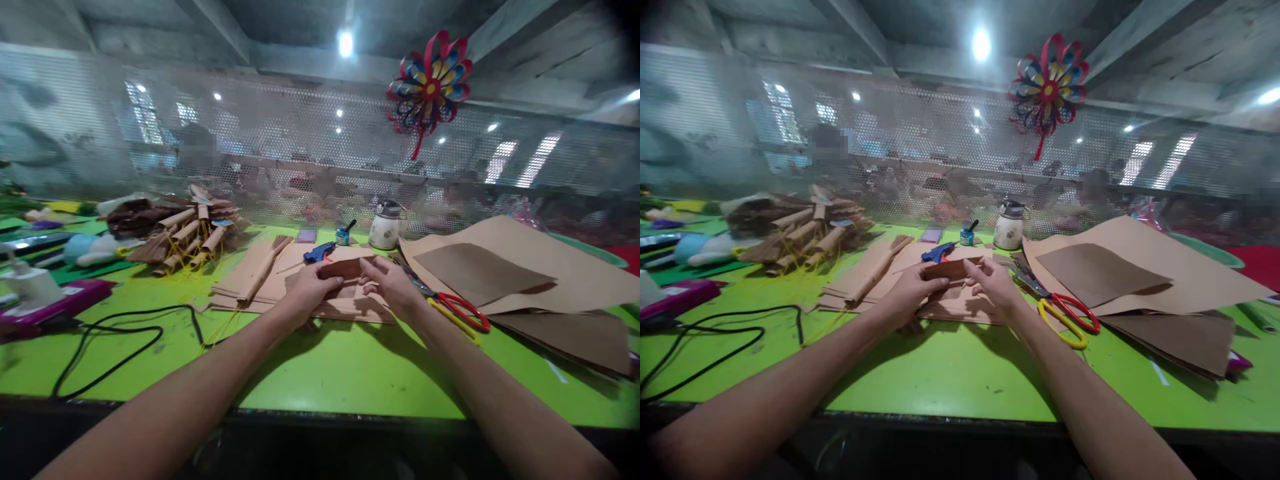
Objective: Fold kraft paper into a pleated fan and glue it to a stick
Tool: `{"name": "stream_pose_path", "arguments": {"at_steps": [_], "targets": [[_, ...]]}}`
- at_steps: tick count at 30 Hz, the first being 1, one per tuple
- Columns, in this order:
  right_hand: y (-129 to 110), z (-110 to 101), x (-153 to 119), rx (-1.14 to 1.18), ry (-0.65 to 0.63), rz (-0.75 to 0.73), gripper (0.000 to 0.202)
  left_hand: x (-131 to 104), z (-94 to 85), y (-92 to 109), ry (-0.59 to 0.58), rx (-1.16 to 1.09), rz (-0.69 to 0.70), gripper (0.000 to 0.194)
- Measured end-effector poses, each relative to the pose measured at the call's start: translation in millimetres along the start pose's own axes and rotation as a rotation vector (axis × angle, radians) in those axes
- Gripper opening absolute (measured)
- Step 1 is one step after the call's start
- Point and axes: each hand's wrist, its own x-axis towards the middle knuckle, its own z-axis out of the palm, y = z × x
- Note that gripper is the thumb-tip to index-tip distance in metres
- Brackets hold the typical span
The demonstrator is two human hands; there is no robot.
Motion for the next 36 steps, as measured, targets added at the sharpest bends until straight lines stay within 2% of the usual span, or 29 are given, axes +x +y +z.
{"name": "stream_pose_path", "arguments": {"at_steps": [4, 9, 14, 18, 21, 23, 25, 29, 33, 36], "targets": [[7.8, 1.8, 1.0, 0.020, -0.108, -0.018, 0.034, -2.7, 0.6, -3.0, -0.153, -0.020, -0.050, 0.036], [20.1, -2.5, 7.7, 0.066, 0.018, -0.035, 0.032, -2.8, -0.7, -5.0, -0.245, 0.004, -0.006, 0.047], [20.9, -3.6, 9.9, 0.106, 0.101, -0.036, 0.033, 3.5, 1.5, -11.8, -0.186, 0.071, 0.054, 0.043], [22.4, -4.6, 11.8, 0.072, 0.156, -0.016, 0.037, 8.3, 1.7, -19.7, -0.109, 0.043, 0.119, 0.058], [25.1, -6.2, 14.2, 0.050, 0.161, -0.032, 0.038, 6.5, 0.6, -19.7, -0.036, 0.164, 0.233, 0.068], [26.4, -6.7, 15.1, 0.051, 0.158, -0.049, 0.038, 4.0, 0.5, -17.7, -0.023, 0.251, 0.298, 0.063], [26.8, -6.2, 15.3, 0.054, 0.149, -0.054, 0.038, 2.2, 1.0, -16.3, -0.014, 0.287, 0.319, 0.049], [24.6, -2.0, 12.8, 0.066, 0.109, -0.048, 0.036, 2.6, 1.7, -16.4, 0.042, 0.236, 0.261, 0.020], [19.2, 3.3, 8.1, 0.174, 0.020, -0.021, 0.032, 2.6, 1.7, -13.6, 0.043, 0.089, 0.179, 0.019], [14.8, 5.3, 5.1, 0.244, -0.024, -0.010, 0.029, 0.5, 2.8, -8.4, 0.062, 0.077, 0.178, 0.019]]}}
